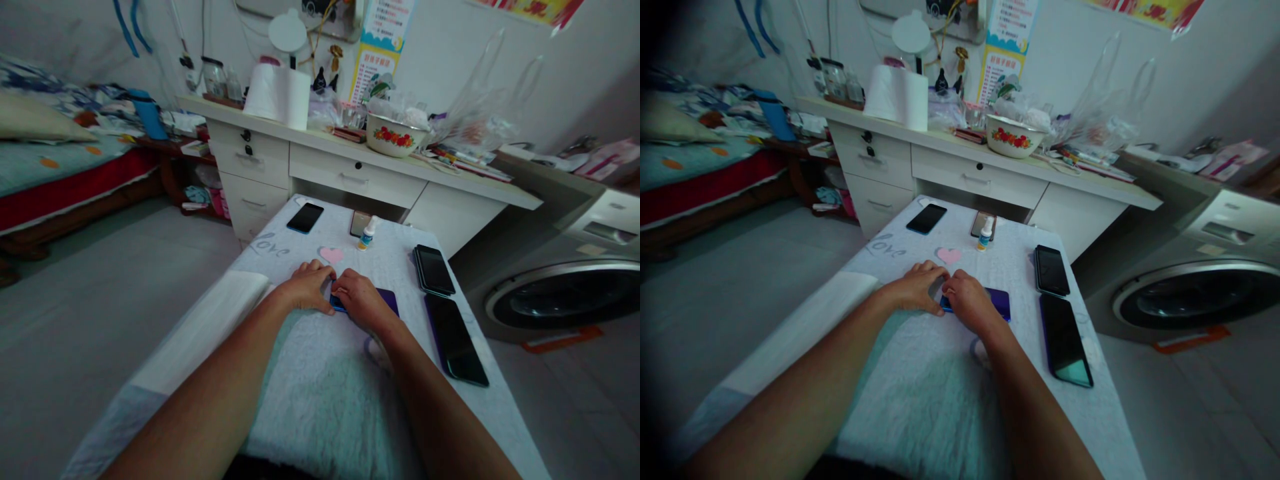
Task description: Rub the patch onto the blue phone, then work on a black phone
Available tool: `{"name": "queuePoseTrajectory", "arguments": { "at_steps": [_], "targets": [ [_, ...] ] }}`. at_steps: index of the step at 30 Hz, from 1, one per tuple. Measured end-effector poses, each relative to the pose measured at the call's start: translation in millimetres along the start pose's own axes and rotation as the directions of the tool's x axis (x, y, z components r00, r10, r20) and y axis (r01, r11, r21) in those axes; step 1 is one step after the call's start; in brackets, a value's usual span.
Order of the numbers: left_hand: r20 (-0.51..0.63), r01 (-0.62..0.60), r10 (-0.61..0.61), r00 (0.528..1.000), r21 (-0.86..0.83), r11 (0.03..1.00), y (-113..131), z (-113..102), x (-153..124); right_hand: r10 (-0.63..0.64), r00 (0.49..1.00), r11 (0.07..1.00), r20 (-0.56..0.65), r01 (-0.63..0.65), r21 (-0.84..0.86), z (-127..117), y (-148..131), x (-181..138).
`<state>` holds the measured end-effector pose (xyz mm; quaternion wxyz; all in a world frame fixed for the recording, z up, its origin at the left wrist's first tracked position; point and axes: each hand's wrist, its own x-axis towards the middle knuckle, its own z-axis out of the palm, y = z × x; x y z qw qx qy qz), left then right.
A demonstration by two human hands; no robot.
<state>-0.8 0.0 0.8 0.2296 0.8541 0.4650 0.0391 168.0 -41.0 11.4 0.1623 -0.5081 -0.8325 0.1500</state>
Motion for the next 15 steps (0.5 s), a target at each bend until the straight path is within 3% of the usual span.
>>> {"name": "queuePoseTrajectory", "arguments": {
  "at_steps": [8, 15],
  "targets": [
    [-0.002, 0.002, -0.002, 1.0, -0.019, 1.0, 2.7, -2.3, -1.2, -0.031, 0.997, 0.999, 0.064, 0.029, 0.027, -9.1, -0.8, -11.9],
    [-0.01, -0.005, 0.005, 1.0, -0.037, 0.999, 0.6, -1.7, -0.5, -0.003, 0.999, 1.0, 0.048, 0.002, 0.009, -12.1, 5.9, -24.5]
  ]
}}
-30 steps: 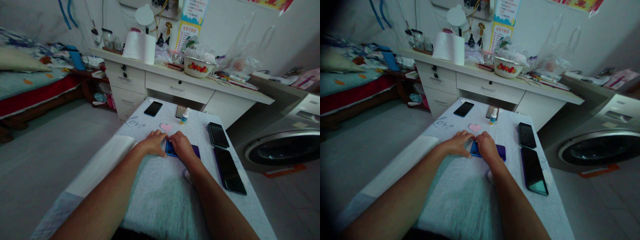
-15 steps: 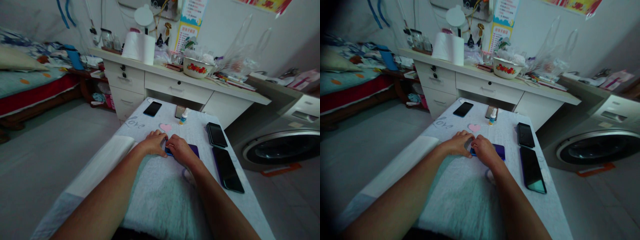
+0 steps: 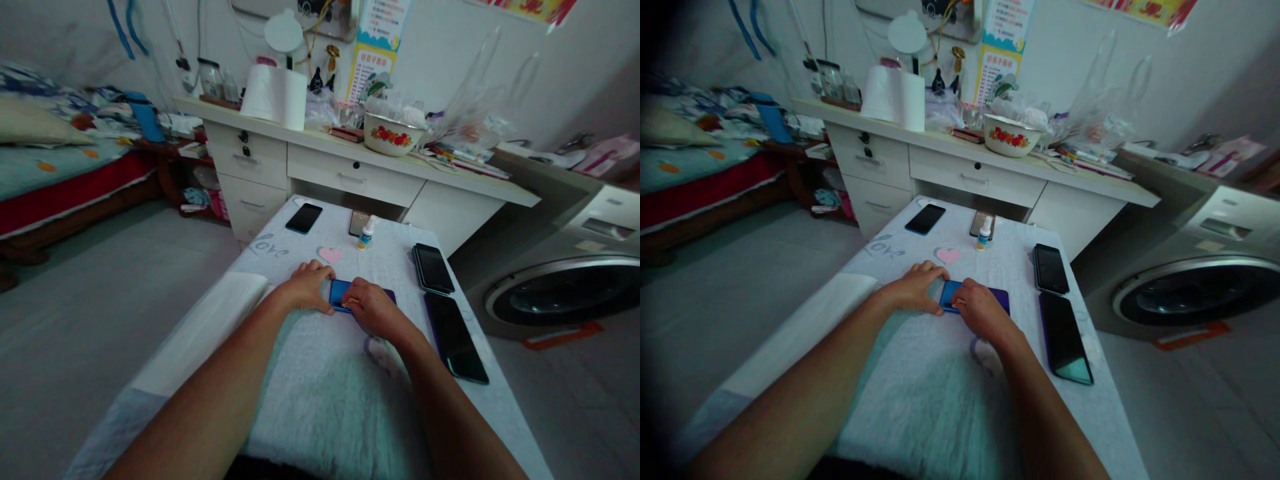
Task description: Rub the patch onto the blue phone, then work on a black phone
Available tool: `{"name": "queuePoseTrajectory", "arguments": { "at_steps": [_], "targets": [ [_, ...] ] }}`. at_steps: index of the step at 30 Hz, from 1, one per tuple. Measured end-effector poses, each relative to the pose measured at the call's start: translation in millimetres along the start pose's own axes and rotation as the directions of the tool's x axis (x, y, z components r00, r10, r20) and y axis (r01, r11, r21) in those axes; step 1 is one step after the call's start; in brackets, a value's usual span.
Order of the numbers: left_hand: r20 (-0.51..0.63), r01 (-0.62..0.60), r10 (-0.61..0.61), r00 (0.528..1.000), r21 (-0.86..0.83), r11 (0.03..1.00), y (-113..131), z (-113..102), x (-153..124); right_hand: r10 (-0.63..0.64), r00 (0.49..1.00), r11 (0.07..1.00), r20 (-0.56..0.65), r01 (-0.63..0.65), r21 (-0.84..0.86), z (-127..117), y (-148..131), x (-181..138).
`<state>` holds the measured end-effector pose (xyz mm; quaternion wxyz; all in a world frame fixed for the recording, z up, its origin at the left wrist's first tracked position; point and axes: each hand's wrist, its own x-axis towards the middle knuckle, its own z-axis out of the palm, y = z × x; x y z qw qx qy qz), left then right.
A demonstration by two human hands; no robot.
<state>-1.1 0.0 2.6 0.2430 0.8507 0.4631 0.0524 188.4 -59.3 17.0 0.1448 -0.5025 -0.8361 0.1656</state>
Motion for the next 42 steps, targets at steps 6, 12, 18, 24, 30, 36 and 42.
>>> {"name": "queuePoseTrajectory", "arguments": {
  "at_steps": [6, 12, 18, 24, 30, 36, 42],
  "targets": [
    [0.024, -0.032, 0.031, 0.999, 0.012, 0.999, -6.1, 2.4, 2.4, -0.014, 0.999, 0.999, -0.035, 0.016, 0.049, 4.1, -1.9, -1.4],
    [0.023, -0.046, 0.046, 0.999, 0.014, 0.999, -6.0, 1.4, 1.1, 0.013, 1.0, 0.998, -0.021, -0.012, 0.063, 6.0, -13.4, 2.6],
    [0.044, -0.022, 0.022, 0.999, 0.01, 1.0, -5.1, 0.6, 1.5, -0.055, 0.997, 0.996, -0.048, 0.058, 0.068, 13.1, -18.0, 5.2],
    [0.041, 0.008, -0.009, 0.999, 0.027, 1.0, -1.9, -0.6, 0.8, -0.067, 0.997, 0.996, -0.034, 0.069, 0.06, 14.6, -19.9, 5.1],
    [0.038, 0.012, -0.012, 0.999, 0.011, 1.0, -0.1, -1.3, 0.3, -0.066, 0.998, 0.996, 0.021, 0.064, 0.07, 8.4, -14.3, 1.5],
    [0.042, -0.012, 0.012, 0.999, -0.001, 1.0, -1.9, -2.2, 0.6, -0.035, 0.999, 0.997, 0.027, 0.034, 0.067, 0.0, -6.2, -4.3],
    [0.052, -0.034, 0.034, 0.998, -0.01, 0.999, -5.5, -2.0, 1.0, 0.047, 0.998, 0.998, 0.047, -0.049, 0.026, -11.2, -0.9, -8.7]
  ]
}}
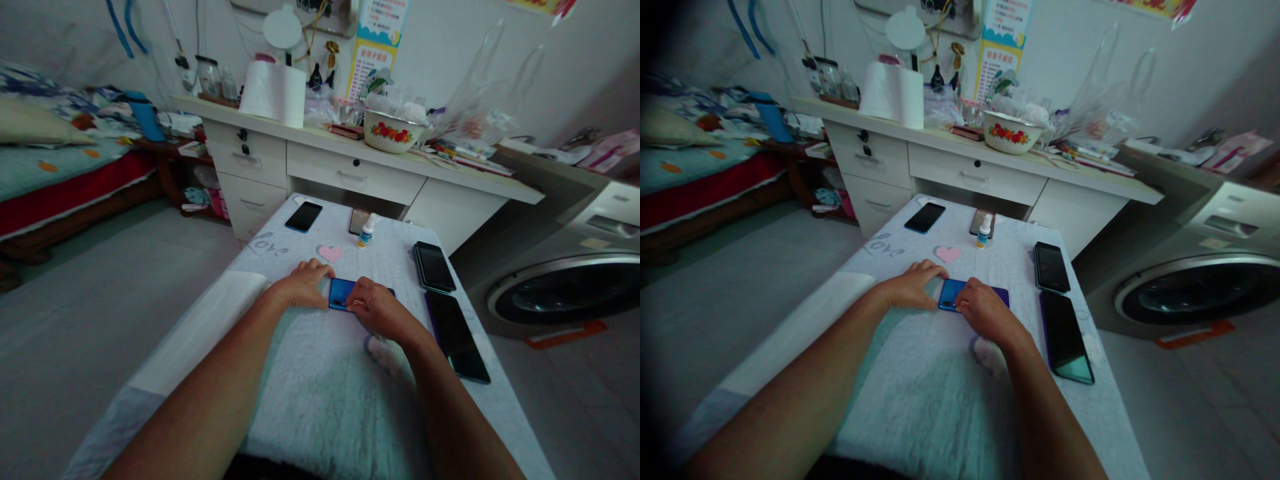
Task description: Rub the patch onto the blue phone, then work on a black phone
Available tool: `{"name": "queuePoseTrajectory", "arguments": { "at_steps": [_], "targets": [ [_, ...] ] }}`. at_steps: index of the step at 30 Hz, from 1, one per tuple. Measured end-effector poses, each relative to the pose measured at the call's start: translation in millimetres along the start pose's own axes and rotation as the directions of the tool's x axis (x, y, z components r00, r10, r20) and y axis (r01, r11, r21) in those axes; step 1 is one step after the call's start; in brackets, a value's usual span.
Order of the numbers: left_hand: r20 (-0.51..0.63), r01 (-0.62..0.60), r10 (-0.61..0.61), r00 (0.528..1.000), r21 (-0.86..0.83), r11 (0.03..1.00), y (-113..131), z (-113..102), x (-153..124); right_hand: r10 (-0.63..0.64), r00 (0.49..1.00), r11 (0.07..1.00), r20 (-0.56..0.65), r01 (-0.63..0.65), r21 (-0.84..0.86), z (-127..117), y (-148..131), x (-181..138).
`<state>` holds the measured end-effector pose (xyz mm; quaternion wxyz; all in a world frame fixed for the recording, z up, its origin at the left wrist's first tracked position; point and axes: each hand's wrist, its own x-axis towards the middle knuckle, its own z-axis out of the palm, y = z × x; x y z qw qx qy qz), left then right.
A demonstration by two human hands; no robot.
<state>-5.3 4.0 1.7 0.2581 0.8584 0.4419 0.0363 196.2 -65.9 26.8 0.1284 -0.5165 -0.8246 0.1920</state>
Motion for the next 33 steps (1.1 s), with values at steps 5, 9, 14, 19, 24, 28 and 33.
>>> {"name": "queuePoseTrajectory", "arguments": {
  "at_steps": [5, 9, 14, 19, 24, 28, 33],
  "targets": [
    [0.0, 0.005, -0.005, 1.0, -0.008, 1.0, 0.6, 0.2, -1.0, 0.045, 0.998, 0.999, 0.041, -0.044, -0.017, -8.7, 3.6, -4.0],
    [-0.011, 0.012, -0.012, 1.0, -0.016, 1.0, 3.5, 0.6, -1.9, 0.046, 0.999, 0.999, 0.028, -0.045, -0.019, -8.2, 3.2, -3.7],
    [-0.035, 0.025, -0.024, 0.999, 0.012, 1.0, 7.7, 1.3, -1.9, 0.021, 1.0, 0.999, -0.008, -0.021, -0.024, 2.1, -2.0, 1.9],
    [-0.037, 0.042, -0.041, 0.998, 0.025, 0.999, 7.6, 3.0, -1.6, -0.049, 0.998, 0.998, -0.035, 0.05, 0.031, 10.2, -6.1, 4.5],
    [-0.045, 0.028, -0.027, 0.999, 0.025, 0.999, 6.1, 3.7, -1.3, -0.035, 0.999, 0.999, -0.031, 0.036, 0.039, 9.8, -5.1, 3.2],
    [-0.053, 0.02, -0.019, 0.998, 0.018, 1.0, 5.6, 3.3, -1.2, -0.019, 1.0, 1.0, -0.003, 0.019, 0.013, 4.2, -4.1, 0.4],
    [-0.045, 0.025, -0.025, 0.999, 0.006, 1.0, 6.5, 1.8, -2.2, 0.048, 0.998, 0.999, 0.045, -0.048, -0.015, -7.4, -2.3, -5.2]
  ]
}}
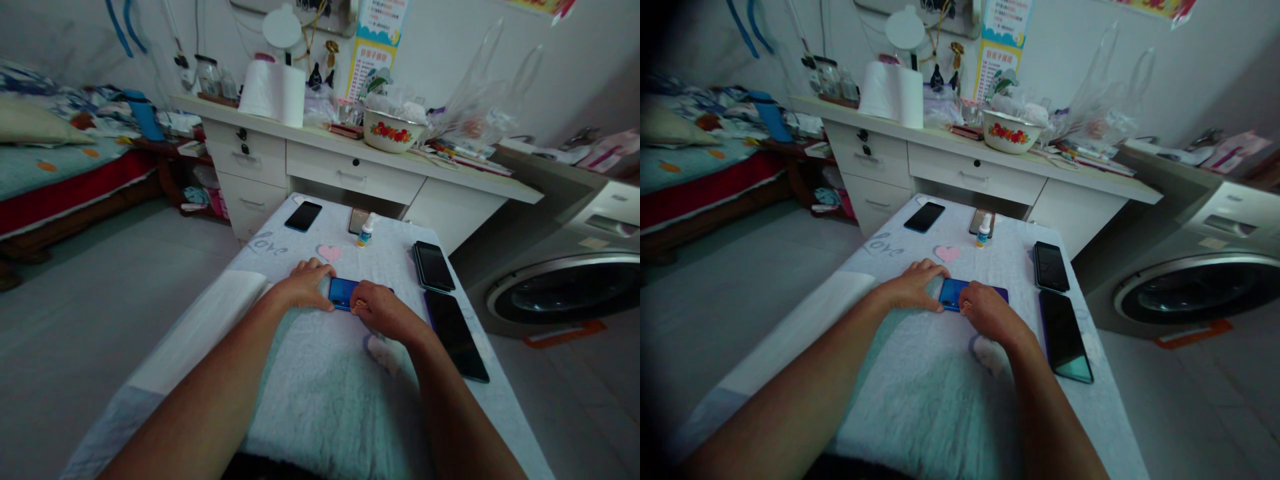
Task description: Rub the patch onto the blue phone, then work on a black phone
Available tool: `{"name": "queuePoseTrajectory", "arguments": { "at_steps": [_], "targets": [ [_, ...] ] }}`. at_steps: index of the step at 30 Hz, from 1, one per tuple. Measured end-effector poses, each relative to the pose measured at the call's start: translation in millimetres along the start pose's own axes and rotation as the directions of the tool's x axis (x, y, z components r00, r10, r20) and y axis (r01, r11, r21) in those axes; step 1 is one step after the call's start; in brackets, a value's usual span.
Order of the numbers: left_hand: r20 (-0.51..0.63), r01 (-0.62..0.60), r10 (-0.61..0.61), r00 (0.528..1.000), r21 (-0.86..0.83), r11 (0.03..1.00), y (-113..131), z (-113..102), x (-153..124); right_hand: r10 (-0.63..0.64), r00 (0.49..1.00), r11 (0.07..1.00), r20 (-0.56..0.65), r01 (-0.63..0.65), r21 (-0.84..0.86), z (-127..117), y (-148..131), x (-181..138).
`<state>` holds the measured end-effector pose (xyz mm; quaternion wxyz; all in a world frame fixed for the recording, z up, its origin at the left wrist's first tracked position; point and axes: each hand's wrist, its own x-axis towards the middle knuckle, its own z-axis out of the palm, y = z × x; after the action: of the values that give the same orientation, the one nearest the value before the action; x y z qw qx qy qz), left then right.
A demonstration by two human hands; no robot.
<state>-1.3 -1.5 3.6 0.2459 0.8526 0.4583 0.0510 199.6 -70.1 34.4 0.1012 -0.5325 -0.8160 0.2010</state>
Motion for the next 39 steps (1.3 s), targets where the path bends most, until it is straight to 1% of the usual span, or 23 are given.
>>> {"name": "queuePoseTrajectory", "arguments": {
  "at_steps": [4, 7, 10, 15, 22, 26, 32, 39],
  "targets": [
    [0.007, 0.002, -0.002, 1.0, -0.002, 1.0, 0.8, -0.9, -0.4, 0.022, 1.0, 1.0, 0.013, -0.022, -0.007, -4.8, 0.5, -2.1],
    [0.015, 0.001, -0.001, 1.0, 0.005, 1.0, 0.9, -0.9, -0.2, 0.042, 0.999, 0.999, 0.008, -0.042, -0.034, -3.4, -1.7, -1.4],
    [0.013, 0.001, -0.002, 1.0, 0.015, 1.0, 1.2, -0.8, 0.0, 0.038, 0.999, 0.998, -0.001, -0.038, -0.047, 1.3, -3.6, 0.6],
    [0.002, 0.004, -0.004, 1.0, 0.012, 1.0, 1.1, -0.5, -0.1, -0.02, 1.0, 0.999, -0.023, 0.02, -0.029, 11.4, -7.4, 5.4],
    [-0.01, -0.005, 0.005, 1.0, 0.005, 1.0, -2.8, 3.3, 1.7, -0.035, 0.998, 0.997, -0.052, 0.032, -0.065, 22.5, -19.3, 9.7],
    [-0.013, -0.005, 0.005, 1.0, 0.009, 1.0, -2.3, 3.2, 2.2, -0.022, 0.998, 0.997, -0.055, 0.017, -0.079, 25.3, -20.4, 10.8],
    [-0.01, -0.01, 0.011, 1.0, 0.011, 1.0, -1.4, 2.9, 1.9, 0.005, 0.999, 0.996, -0.054, -0.01, -0.09, 19.3, -12.0, 7.6],
    [-0.008, -0.01, 0.01, 1.0, 0.004, 1.0, -2.2, 2.6, 1.8, 0.114, 0.993, 0.985, -0.025, -0.116, -0.13, 2.2, -3.3, 0.7]
  ]
}}
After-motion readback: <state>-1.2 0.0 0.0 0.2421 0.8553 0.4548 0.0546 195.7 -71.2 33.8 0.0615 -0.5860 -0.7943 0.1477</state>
